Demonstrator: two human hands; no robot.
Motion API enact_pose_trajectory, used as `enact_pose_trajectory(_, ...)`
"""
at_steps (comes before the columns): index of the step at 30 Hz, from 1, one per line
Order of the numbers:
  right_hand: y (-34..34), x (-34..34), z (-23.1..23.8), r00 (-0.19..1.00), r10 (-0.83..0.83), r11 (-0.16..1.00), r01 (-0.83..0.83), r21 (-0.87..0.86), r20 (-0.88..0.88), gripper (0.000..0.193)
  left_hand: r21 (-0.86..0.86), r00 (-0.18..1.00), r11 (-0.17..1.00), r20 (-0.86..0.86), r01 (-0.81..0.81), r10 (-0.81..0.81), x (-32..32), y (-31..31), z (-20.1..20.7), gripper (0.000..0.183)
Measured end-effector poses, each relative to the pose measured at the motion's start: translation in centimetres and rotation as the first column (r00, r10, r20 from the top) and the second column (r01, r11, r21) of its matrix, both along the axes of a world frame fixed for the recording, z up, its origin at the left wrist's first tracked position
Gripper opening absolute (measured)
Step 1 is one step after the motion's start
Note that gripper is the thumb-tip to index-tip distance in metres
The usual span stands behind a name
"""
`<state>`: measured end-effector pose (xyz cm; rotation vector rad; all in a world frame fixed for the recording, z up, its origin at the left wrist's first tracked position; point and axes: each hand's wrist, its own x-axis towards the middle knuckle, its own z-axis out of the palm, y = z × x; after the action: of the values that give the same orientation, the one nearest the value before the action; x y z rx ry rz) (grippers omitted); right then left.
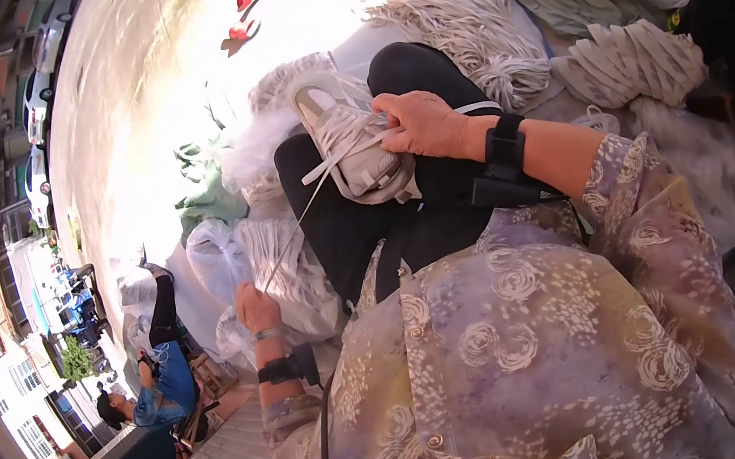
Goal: Lacing shoelaces on a pair of sneakers in an outdoor workshop environment.
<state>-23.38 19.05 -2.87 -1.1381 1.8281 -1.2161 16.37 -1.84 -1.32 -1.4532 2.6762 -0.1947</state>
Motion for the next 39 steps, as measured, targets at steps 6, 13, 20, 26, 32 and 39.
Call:
enact_pose_trajectory(6, 0.3, -0.3, -0.2, 0.999, -0.009, 1.0, 0.01, 0.026, -0.036, 0.044, 0.185, 0.983, 0.981, -0.184, 0.059, -0.024, -2.1, 2.4, -1.4, 0.014)
enact_pose_trajectory(13, 0.5, 0.0, 1.1, 0.994, 0.078, 0.997, -0.078, 0.004, -0.074, 0.034, 0.097, 0.795, 0.897, -0.51, 0.431, -0.327, -14.2, 4.7, 1.3, 0.028)
enact_pose_trajectory(20, 3.9, -2.8, 3.2, 0.885, 0.193, 0.98, -0.154, 0.125, -0.424, 0.015, 0.041, 0.707, 0.813, -0.52, 0.581, -0.479, -17.6, 5.4, 0.1, 0.021)
enact_pose_trajectory(26, 7.3, -4.7, 4.1, 0.898, 0.143, 0.989, -0.116, 0.091, -0.416, 0.015, 0.043, 0.669, 0.81, -0.59, 0.585, -0.451, -16.5, 5.8, 0.7, 0.009)
enact_pose_trajectory(32, 9.4, -5.3, 5.6, 0.856, 0.165, 0.982, -0.096, 0.164, -0.489, 0.031, 0.381, 0.775, 0.779, -0.599, 0.498, -0.202, -14.2, 5.9, 3.2, 0.013)
enact_pose_trajectory(39, 14.5, -10.1, 5.4, 0.498, 0.217, 0.975, -0.15, 0.163, -0.84, 0.024, 0.309, 0.822, 0.823, -0.488, 0.478, -0.294, -8.6, 4.0, 4.9, 0.01)
